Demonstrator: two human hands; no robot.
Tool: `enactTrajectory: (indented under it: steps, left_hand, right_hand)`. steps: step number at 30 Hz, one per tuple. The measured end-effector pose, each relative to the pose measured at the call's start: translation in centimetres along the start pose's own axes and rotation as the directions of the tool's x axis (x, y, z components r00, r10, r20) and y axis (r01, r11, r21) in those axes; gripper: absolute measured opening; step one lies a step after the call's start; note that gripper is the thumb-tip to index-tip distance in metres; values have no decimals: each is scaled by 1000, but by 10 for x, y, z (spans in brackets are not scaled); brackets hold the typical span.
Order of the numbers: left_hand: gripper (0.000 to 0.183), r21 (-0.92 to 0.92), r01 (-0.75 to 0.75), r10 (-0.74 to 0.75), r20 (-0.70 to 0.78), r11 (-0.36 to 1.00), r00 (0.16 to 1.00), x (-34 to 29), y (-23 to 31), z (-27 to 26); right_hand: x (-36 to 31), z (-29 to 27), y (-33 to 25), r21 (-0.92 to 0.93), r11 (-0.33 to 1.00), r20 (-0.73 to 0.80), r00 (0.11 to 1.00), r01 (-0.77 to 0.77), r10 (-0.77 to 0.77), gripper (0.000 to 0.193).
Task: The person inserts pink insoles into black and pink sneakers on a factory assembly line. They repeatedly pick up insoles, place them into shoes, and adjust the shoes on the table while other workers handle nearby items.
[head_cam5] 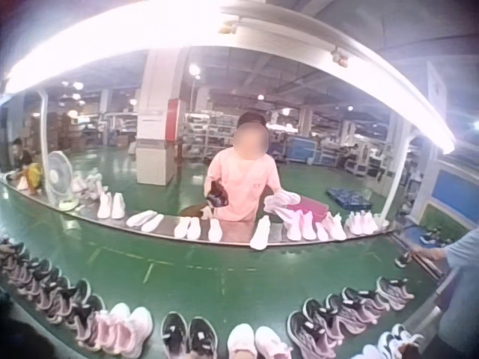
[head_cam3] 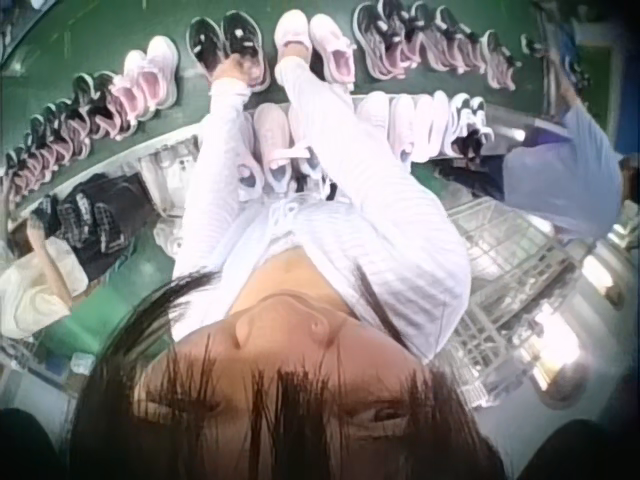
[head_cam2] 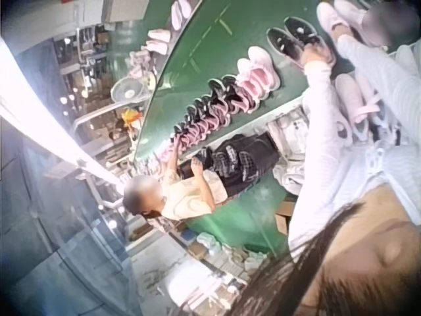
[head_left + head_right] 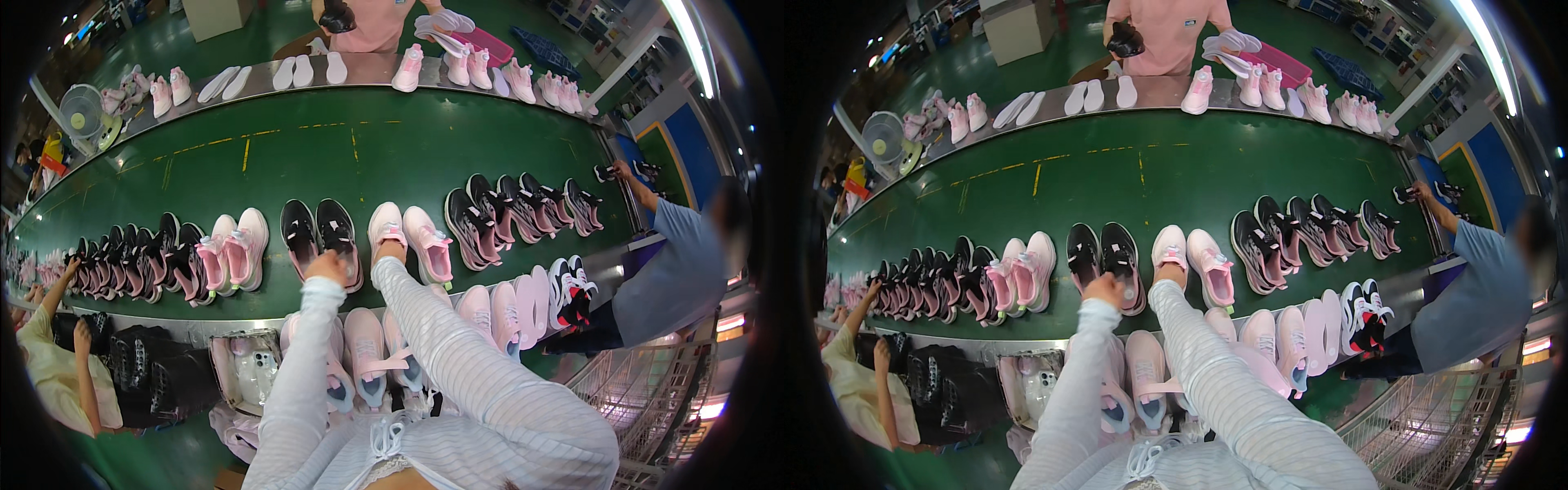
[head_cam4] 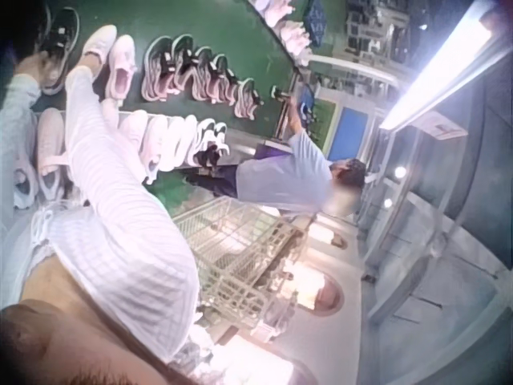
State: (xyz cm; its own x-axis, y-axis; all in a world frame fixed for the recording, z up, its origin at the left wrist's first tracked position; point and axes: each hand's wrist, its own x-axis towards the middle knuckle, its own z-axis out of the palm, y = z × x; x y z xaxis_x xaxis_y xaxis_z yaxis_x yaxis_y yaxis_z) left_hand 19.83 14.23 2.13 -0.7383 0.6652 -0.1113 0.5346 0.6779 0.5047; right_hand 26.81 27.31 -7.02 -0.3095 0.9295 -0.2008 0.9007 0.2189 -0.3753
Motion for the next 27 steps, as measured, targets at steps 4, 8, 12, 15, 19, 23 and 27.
enactTrajectory:
  steps: [4, 8, 12, 15, 19, 23, 27]
  left_hand:
    - [14, -396, -11, -154, -381, 918, 912, -70, -74, -63]
    - [14, -173, 343, -384, -397, 923, 834, -177, -160, -104]
    - [13, 121, 384, -315, -378, 915, 870, -239, -202, -107]
    - [23, -263, 212, -303, -377, 941, 875, -208, -152, -86]
    - [25, -356, -474, 449, -154, 805, 880, -99, 20, -42]
    - [28, -48, -739, 739, 125, 671, 663, -13, 41, 42]
    - [86, 282, -765, 390, 729, 579, 563, 21, 82, 81]
  right_hand:
    - [3, -5, 3, -15, 999, -3, 999, 38, -38, 21]
    - [-4, -5, 9, -25, 997, -5, 998, 68, -68, 21]
    - [-6, -6, 8, -24, 995, 13, 995, 99, -98, 22]
    - [4, -14, 4, -31, 990, 98, 986, 138, -134, 22]
    - [4, -58, 41, 70, 946, 386, 865, 318, -320, 23]
    - [-58, -189, 90, 853, 514, 400, 745, -90, -533, 25]
    - [-127, -261, 204, 368, 927, 122, 985, 68, -121, 41]
